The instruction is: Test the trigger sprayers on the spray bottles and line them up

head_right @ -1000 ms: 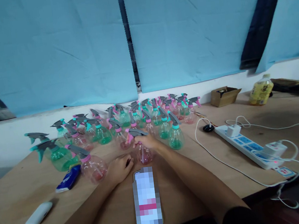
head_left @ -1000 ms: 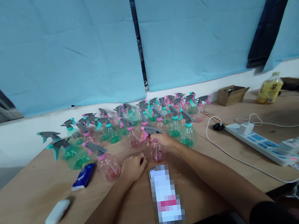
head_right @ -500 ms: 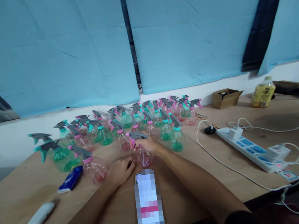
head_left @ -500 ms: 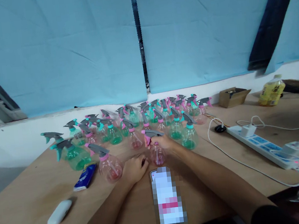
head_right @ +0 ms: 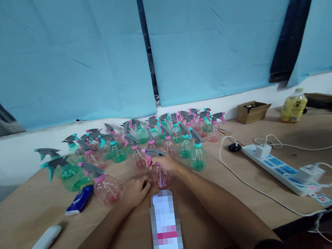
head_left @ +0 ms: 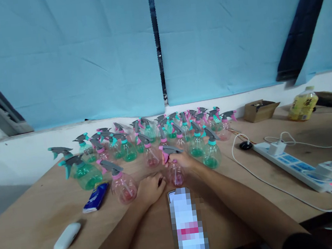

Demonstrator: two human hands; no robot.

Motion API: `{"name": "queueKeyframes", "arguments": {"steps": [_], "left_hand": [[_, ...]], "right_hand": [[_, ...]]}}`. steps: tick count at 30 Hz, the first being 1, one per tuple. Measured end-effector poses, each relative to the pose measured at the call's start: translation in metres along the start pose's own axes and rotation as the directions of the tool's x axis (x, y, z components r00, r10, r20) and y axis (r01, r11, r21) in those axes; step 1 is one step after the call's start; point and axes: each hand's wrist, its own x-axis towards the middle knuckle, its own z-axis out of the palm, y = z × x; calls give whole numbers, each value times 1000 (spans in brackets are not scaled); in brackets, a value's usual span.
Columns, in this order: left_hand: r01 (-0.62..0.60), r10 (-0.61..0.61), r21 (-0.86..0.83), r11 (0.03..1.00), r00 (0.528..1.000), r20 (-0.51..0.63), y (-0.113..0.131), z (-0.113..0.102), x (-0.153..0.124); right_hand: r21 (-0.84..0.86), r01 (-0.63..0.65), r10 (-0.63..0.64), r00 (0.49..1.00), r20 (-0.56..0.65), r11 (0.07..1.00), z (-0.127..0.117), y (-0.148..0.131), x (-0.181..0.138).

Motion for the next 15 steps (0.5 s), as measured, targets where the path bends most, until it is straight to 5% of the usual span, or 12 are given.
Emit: {"name": "queueKeyframes", "arguments": {"steps": [7,15], "left_hand": [[-4,4,13,1000,1000,-8,-2,2,0],[21,-21,27,999,1000,-3,-2,1,-2]], "right_hand": [[-28,18,-21,994,-108,999,4,20,4],[-330,196,-303,900,-314,924,14,27,-1]]}}
